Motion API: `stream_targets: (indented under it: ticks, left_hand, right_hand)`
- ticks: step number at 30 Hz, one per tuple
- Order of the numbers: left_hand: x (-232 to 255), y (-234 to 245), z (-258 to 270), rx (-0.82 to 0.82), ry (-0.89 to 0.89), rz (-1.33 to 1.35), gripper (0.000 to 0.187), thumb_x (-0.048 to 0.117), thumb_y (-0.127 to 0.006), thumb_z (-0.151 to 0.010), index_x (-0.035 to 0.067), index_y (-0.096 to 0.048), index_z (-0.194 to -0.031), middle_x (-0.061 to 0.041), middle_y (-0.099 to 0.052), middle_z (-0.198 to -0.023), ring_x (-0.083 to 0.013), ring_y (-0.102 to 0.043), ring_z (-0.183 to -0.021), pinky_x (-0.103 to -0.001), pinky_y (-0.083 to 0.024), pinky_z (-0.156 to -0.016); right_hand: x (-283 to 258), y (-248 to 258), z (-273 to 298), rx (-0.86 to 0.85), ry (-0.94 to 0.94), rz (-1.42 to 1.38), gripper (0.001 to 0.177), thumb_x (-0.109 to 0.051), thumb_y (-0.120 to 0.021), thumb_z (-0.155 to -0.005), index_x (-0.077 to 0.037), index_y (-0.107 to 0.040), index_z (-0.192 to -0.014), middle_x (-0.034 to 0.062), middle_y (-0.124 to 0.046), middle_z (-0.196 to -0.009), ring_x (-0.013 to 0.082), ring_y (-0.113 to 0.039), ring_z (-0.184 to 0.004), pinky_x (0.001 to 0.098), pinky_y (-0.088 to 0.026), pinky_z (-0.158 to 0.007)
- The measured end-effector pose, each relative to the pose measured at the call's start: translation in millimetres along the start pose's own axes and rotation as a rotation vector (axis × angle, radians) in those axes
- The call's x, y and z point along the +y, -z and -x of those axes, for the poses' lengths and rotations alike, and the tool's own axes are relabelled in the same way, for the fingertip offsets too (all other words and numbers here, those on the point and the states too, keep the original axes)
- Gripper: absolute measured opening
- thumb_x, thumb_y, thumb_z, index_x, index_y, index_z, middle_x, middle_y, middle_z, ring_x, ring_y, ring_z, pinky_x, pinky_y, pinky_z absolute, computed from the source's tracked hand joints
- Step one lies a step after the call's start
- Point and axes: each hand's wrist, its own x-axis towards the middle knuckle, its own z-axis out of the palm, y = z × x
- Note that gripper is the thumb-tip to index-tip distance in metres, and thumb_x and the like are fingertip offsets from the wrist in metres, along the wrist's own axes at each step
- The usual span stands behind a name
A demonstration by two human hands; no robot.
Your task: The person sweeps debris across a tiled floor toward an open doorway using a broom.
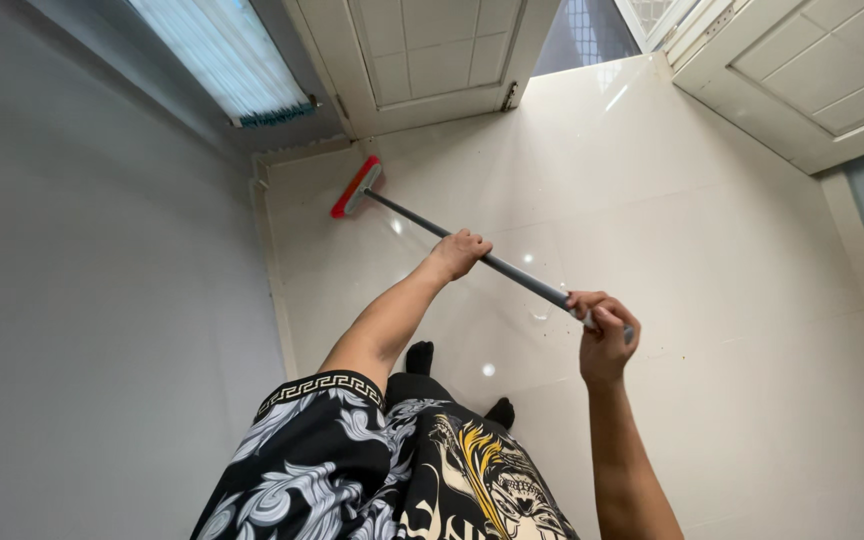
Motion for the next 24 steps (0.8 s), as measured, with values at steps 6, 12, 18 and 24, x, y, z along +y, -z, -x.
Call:
stream_targets:
  ticks: [6, 12, 18, 24]
  left_hand:
    - [14.7, -13.8, -6.3, 0.03, -0.117, 0.051, 0.021, 0.002, -0.063, -0.089, 0.011, -0.062, -0.107, -0.008, -0.07, -0.102, -0.0309, -0.068, -0.097, -0.039, -0.058, -0.083]
    - [110.2, 37.8, -12.1, 0.19, -0.328, 0.263, 0.022, 0.005, -0.064, -0.092, 0.011, -0.061, -0.113, -0.006, -0.071, -0.096, -0.0267, -0.068, -0.086, -0.036, -0.056, -0.081]
    - [144.4, 88.0, -9.1, 0.187, -0.49, 0.403, 0.029, 0.021, -0.065, -0.096, 0.017, -0.058, -0.124, -0.002, -0.07, -0.11, -0.0247, -0.063, -0.105, -0.037, -0.051, -0.092]
    - [105.2, 96.3, -35.5, 0.06, -0.639, 0.328, 0.031, 0.03, -0.063, -0.098, 0.022, -0.058, -0.127, 0.001, -0.068, -0.117, -0.0233, -0.061, -0.115, -0.039, -0.05, -0.097]
  right_hand:
    - [-30.7, -24.9, -1.8, 0.135, -0.066, 0.15, 0.025, -0.004, -0.044, -0.085, 0.001, -0.039, -0.061, 0.0189, -0.054, -0.072, 0.0278, -0.053, -0.078, 0.0408, -0.047, -0.082]
    - [-131.2, -33.5, -11.1, 0.159, 0.063, 0.431, 0.027, -0.002, -0.046, -0.085, 0.008, -0.05, -0.061, 0.0268, -0.06, -0.07, 0.0236, -0.048, -0.054, 0.0359, -0.046, -0.061]
    - [-171.8, -32.6, 14.1, 0.262, 0.258, 0.603, 0.029, -0.006, -0.043, -0.093, -0.002, -0.048, -0.064, 0.0168, -0.051, -0.061, 0.0231, -0.045, -0.052, 0.0348, -0.045, -0.056]
    - [-153.1, -2.6, 30.3, 0.384, 0.321, 0.47, 0.056, -0.018, -0.039, -0.123, -0.009, -0.035, -0.068, 0.0085, -0.043, -0.056, 0.0195, -0.04, -0.055, 0.0342, -0.039, -0.056]
